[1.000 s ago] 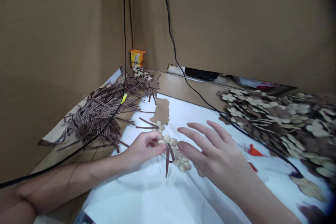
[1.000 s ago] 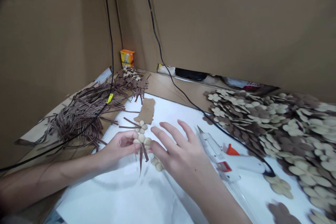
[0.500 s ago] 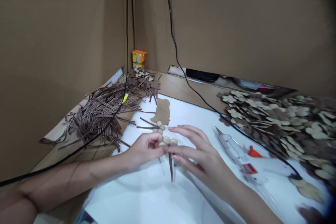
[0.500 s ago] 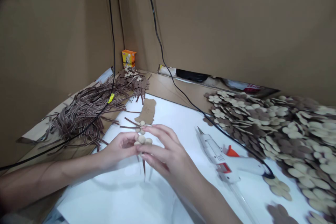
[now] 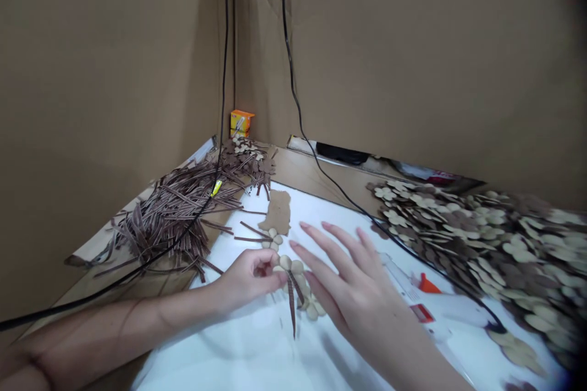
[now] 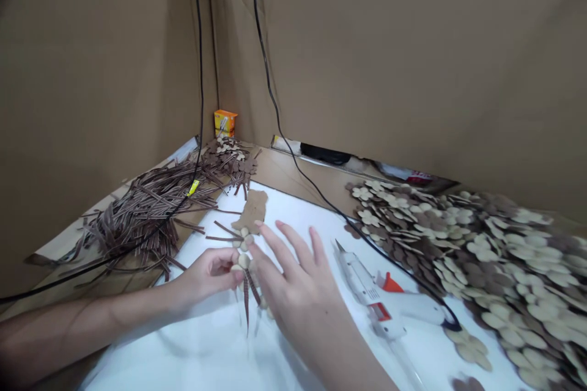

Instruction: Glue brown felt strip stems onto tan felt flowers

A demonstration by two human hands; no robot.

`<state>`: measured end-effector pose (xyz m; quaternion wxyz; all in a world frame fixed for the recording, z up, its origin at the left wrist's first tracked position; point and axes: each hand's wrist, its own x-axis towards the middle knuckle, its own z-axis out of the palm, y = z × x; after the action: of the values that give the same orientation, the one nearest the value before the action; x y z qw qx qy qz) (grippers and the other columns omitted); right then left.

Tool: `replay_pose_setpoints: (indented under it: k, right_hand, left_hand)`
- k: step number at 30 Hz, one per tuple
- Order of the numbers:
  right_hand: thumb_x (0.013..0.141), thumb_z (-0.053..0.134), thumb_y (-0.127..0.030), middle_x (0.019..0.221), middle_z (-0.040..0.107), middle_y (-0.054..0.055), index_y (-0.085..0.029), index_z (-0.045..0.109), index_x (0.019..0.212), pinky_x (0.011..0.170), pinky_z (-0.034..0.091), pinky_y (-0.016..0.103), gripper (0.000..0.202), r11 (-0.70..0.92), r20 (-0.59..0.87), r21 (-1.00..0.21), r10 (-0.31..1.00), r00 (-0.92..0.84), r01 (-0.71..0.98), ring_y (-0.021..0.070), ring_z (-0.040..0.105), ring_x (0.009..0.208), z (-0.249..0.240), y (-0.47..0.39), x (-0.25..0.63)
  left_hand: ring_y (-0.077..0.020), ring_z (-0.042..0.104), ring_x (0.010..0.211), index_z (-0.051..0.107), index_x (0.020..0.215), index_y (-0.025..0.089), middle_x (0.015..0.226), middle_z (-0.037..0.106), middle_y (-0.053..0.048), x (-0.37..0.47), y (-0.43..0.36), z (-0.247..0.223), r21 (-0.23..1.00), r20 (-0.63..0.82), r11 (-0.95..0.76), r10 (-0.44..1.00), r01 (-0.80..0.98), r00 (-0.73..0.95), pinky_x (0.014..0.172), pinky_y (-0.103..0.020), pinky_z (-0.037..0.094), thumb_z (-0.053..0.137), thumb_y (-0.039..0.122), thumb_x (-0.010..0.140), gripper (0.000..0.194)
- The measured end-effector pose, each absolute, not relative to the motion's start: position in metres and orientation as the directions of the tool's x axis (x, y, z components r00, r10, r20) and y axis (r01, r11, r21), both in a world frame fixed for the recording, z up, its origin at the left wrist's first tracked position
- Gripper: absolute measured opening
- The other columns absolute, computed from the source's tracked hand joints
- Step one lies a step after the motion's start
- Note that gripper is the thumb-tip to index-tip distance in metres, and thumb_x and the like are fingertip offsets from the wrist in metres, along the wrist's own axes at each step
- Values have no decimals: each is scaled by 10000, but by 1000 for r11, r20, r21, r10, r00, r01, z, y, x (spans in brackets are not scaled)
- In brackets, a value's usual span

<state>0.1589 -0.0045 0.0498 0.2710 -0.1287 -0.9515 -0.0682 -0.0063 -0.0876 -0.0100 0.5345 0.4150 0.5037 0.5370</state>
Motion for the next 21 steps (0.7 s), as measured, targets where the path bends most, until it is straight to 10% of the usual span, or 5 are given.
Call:
replay_pose_setpoints:
  k: [7,10,15,21]
  right_hand:
    - [821,533,-219,1329,451,-63,-347,641,924,913,471,298,196,941,91,-337,61,-994,27,176,302,1288,79,-9,171]
    - [789,549,-230,1295,494,-66,-333,651,782,855,504,407,145,978,33,-192,94,-995,86,252,354,1262,81,-6,186]
    - [827,474,-227,1275,510,142,-201,651,961,856,332,690,223,882,371,220,320,-872,418,412,431,1157,55,5,191]
    - [675,342,57,1447,280,12,-281,522,1196,862,496,351,646,995,189,-10,101,-977,101,238,238,1320,67,-9,176]
  left_hand:
    - [-105,444,624,589,798,116,682,498,-4,-7,-85,-7,977,-85,68,993,-200,-80,577,-222,325,636,462,710,361]
    - [-105,452,618,601,803,114,693,514,-13,-8,-84,-5,974,-114,92,989,-208,-97,572,-222,337,639,465,703,367]
    - [-99,443,600,595,754,117,648,494,2,-8,-86,-7,968,-157,138,985,-208,-76,575,-221,328,655,459,691,352]
    - [-95,424,591,571,713,119,632,473,14,-7,-87,-9,979,-94,79,993,-191,-72,549,-213,308,638,465,708,352]
